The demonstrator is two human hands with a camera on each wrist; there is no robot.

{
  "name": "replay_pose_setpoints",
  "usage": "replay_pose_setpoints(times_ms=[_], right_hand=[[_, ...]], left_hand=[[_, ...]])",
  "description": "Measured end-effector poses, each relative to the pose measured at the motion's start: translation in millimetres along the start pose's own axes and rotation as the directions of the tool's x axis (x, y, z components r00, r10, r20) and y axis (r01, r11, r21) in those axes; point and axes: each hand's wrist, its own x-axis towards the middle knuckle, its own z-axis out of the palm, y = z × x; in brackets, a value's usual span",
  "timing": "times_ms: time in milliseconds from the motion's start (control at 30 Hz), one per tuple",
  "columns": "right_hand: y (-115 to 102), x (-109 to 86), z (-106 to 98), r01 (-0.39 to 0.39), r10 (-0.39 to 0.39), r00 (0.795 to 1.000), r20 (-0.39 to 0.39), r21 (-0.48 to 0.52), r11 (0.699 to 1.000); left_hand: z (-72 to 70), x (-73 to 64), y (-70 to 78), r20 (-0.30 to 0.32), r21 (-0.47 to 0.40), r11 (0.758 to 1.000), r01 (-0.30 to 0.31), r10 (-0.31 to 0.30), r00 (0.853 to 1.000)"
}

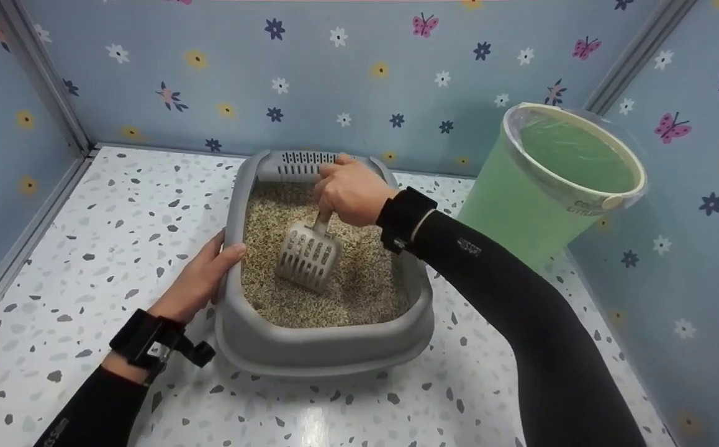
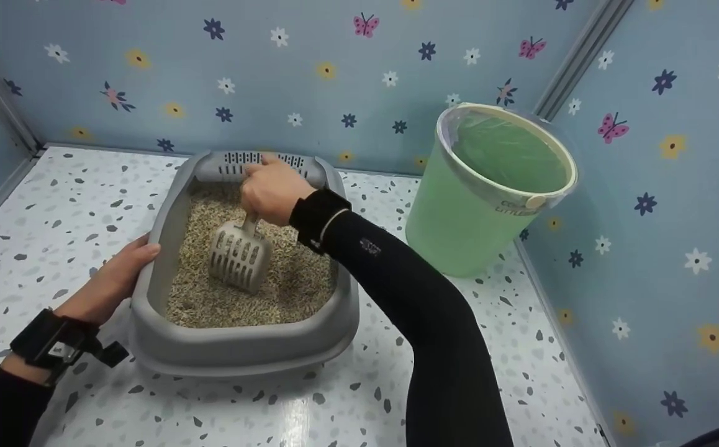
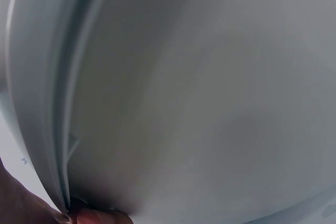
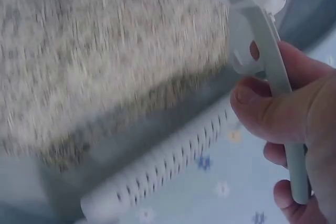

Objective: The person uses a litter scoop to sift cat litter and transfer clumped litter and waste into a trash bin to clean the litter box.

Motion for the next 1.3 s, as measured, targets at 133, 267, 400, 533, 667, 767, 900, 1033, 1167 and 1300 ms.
replay_pose_setpoints(times_ms=[133, 267, 400, 533, 667, 767, 900, 1033, 1167, 1300], right_hand=[[15, 0.6, -10, -0.046, 0.041, 0.996, -0.084, -0.059, 0.997], [21, -3.4, -23, -0.093, 0.097, 0.988, -0.120, 0.040, 0.995], [24, -14.9, -38, -0.223, 0.231, 0.973, 0.014, 0.314, 0.923], [27, -32.4, -52, -0.379, 0.290, 0.925, 0.246, 0.543, 0.749], [26, -49.1, -68, -0.488, 0.277, 0.862, 0.425, 0.544, 0.682], [22, -57.4, -79, -0.550, 0.296, 0.800, 0.522, 0.442, 0.708], [11, -62.1, -83, -0.597, 0.337, 0.722, 0.604, 0.299, 0.744], [-2, -63.0, -74, -0.621, 0.372, 0.686, 0.625, 0.236, 0.747], [-12, -63.3, -58, -0.646, 0.403, 0.671, 0.622, 0.224, 0.730], [-19, -63.1, -49, -0.660, 0.419, 0.674, 0.608, 0.241, 0.711]], left_hand=[[0.4, -0.5, -0.5, -0.005, 0.005, 1.000, 0.012, -0.012, 1.000], [0.8, -0.1, -0.7, -0.009, 0.004, 1.000, 0.004, -0.004, 1.000], [0.0, 0.5, -0.3, 0.000, -0.006, 1.000, -0.020, 0.020, 1.000], [-0.8, 0.9, -0.4, 0.017, -0.031, 0.999, -0.041, 0.042, 0.999], [-1.3, 0.8, -0.1, 0.035, -0.060, 0.996, -0.058, 0.060, 0.998], [-1.9, 0.5, 0.4, 0.042, -0.063, 0.996, -0.064, 0.067, 0.997], [-2.6, 0.2, 0.7, 0.035, -0.050, 0.996, -0.067, 0.069, 0.997], [-1.5, 0.6, 0.3, 0.027, -0.047, 0.997, -0.069, 0.071, 0.997], [1.2, 1.6, -0.2, 0.015, -0.038, 0.997, -0.061, 0.062, 0.998], [3.0, 2.6, -0.4, 0.014, -0.034, 0.998, -0.055, 0.055, 0.998]])
